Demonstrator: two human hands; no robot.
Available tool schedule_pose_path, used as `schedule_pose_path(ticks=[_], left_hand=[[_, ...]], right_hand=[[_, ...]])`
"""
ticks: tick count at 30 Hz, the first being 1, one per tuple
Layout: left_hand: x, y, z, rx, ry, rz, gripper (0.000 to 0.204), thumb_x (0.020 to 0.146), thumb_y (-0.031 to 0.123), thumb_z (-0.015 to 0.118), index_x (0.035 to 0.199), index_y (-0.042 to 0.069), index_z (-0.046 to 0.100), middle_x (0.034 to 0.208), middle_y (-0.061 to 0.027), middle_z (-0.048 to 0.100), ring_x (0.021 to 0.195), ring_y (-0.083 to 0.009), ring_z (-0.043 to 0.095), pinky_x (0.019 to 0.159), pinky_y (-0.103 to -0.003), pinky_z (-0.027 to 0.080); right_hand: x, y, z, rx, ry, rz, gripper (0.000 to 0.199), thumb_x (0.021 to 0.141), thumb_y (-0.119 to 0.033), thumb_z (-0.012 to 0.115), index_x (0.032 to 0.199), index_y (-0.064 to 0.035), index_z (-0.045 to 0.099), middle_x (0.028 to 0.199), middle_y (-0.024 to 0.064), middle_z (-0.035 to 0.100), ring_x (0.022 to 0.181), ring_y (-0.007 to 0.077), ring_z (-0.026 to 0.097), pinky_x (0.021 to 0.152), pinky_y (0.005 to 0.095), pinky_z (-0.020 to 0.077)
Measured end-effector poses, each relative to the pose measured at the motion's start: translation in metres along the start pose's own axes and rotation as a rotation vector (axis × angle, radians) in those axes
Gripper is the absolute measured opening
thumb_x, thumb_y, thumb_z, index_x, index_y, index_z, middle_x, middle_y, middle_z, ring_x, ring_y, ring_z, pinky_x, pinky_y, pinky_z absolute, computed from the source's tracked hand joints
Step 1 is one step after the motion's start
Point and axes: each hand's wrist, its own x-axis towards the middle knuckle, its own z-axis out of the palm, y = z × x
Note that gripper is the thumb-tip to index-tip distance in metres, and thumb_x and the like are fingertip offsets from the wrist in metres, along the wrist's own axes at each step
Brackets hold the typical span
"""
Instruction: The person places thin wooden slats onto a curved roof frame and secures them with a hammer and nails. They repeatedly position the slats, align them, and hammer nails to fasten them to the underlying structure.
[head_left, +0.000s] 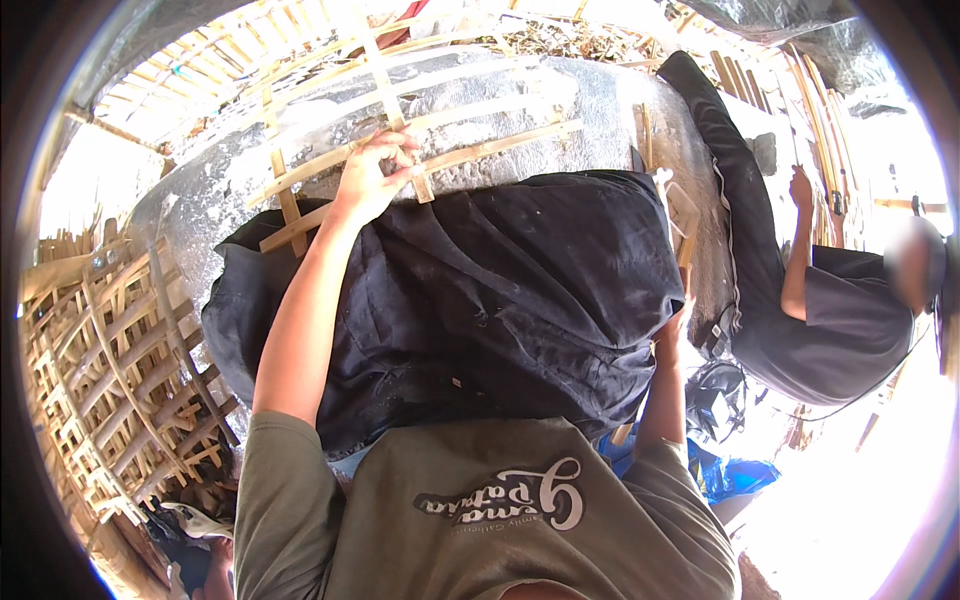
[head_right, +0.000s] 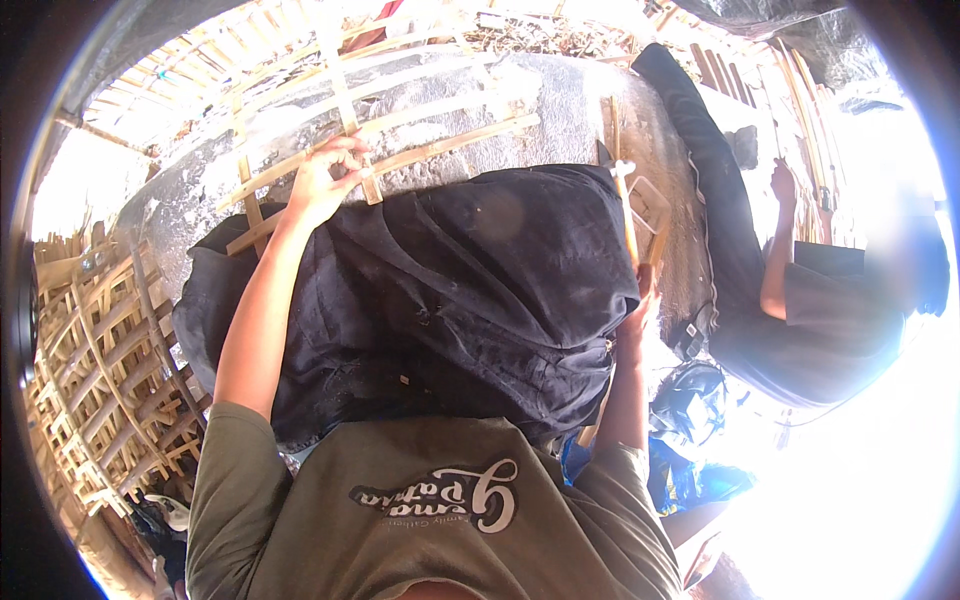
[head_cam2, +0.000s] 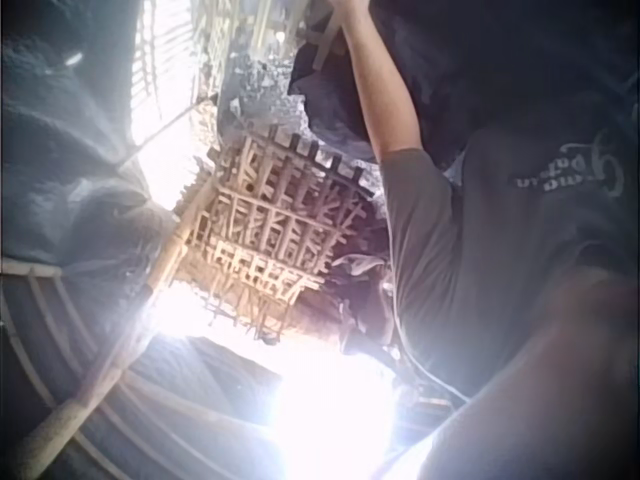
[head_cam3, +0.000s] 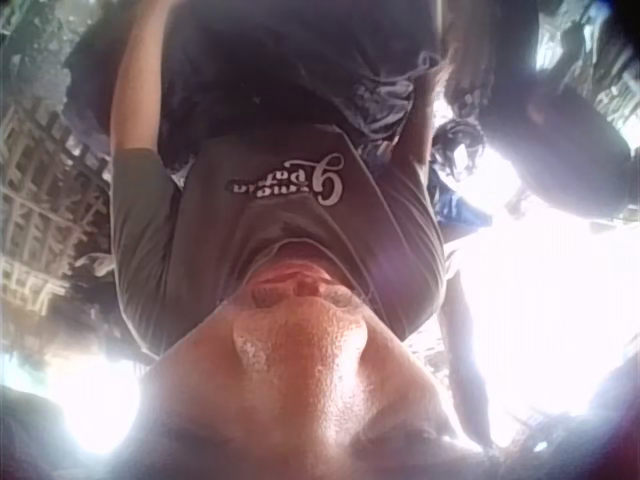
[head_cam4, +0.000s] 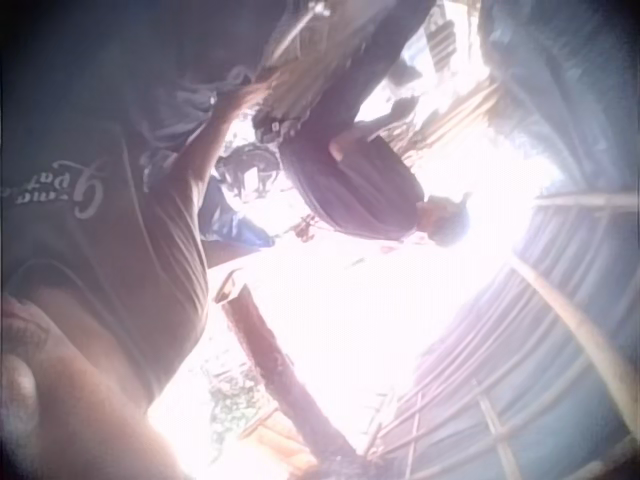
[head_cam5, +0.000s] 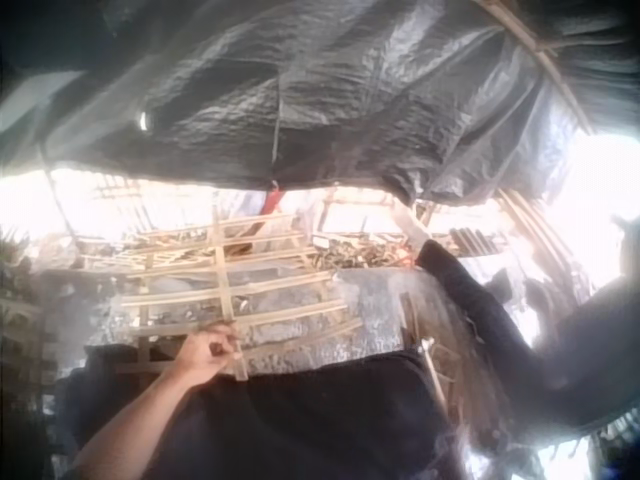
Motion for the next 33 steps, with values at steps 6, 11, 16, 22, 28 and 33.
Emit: schedule_pose_path(ticks=[6,11,16,22,28,33], left_hand=[[0.000,0.004,0.001,0.041,-0.006,0.004,0.016,0.084,0.003,0.078,0.077,0.006,0.064,0.119,-0.0040,0.072,0.131,-0.0240,0.059,0.108,-0.038,0.045],[-0.001,-0.001,0.000,0.009,-0.018,-0.037,0.015,0.082,-0.001,0.078,0.078,0.005,0.065,0.118,-0.0058,0.071,0.132,-0.0259,0.058,0.110,-0.039,0.045],[0.001,0.005,0.002,-0.072,-0.028,-0.078,0.015,0.082,-0.001,0.077,0.076,0.004,0.064,0.118,-0.0074,0.071,0.135,-0.0277,0.055,0.113,-0.040,0.042],[-0.004,-0.001,-0.002,-0.069,0.001,-0.066,0.017,0.082,0.005,0.078,0.073,0.005,0.063,0.112,-0.0059,0.072,0.128,-0.0245,0.061,0.126,-0.048,0.023],[-0.001,0.003,-0.001,-0.055,-0.024,-0.075,0.015,0.082,-0.002,0.075,0.075,0.004,0.063,0.115,-0.0054,0.072,0.135,-0.0262,0.056,0.121,-0.044,0.032],[0.001,0.008,0.000,-0.035,-0.031,-0.072,0.013,0.082,0.001,0.077,0.077,0.004,0.065,0.115,-0.0073,0.072,0.128,-0.0262,0.061,0.123,-0.047,0.029]], right_hand=[[0.060,-0.046,-0.016,-0.181,0.094,-0.009,0.031,0.101,-0.032,0.067,0.090,-0.0055,0.055,0.054,0.0026,0.048,0.051,0.0100,0.050,0.047,0.0308,0.0363],[0.084,-0.149,-0.022,0.663,0.082,-0.063,0.026,0.102,-0.026,0.065,0.112,-0.0031,0.057,0.067,-0.0061,0.046,0.053,0.0017,0.040,0.046,0.0211,0.0306],[0.105,-0.233,-0.038,0.962,0.080,-0.133,0.010,0.100,-0.012,0.060,0.102,-0.0124,0.050,0.075,0.0007,0.044,0.060,0.0101,0.041,0.050,0.0262,0.0343],[0.095,-0.333,-0.022,1.480,-0.564,0.092,0.013,0.100,-0.016,0.061,0.093,-0.0151,0.050,0.074,-0.0024,0.042,0.056,0.0073,0.036,0.046,0.0234,0.0314],[0.089,-0.365,0.081,1.089,-0.760,0.309,0.023,0.101,-0.030,0.065,0.091,-0.0125,0.054,0.066,-0.0060,0.042,0.047,0.0041,0.037,0.041,0.0223,0.0300],[0.062,-0.337,0.171,0.700,-0.873,0.278,0.022,0.097,-0.028,0.071,0.102,-0.0070,0.067,0.060,-0.0055,0.045,0.045,0.0039,0.040,0.039,0.0233,0.0322]])
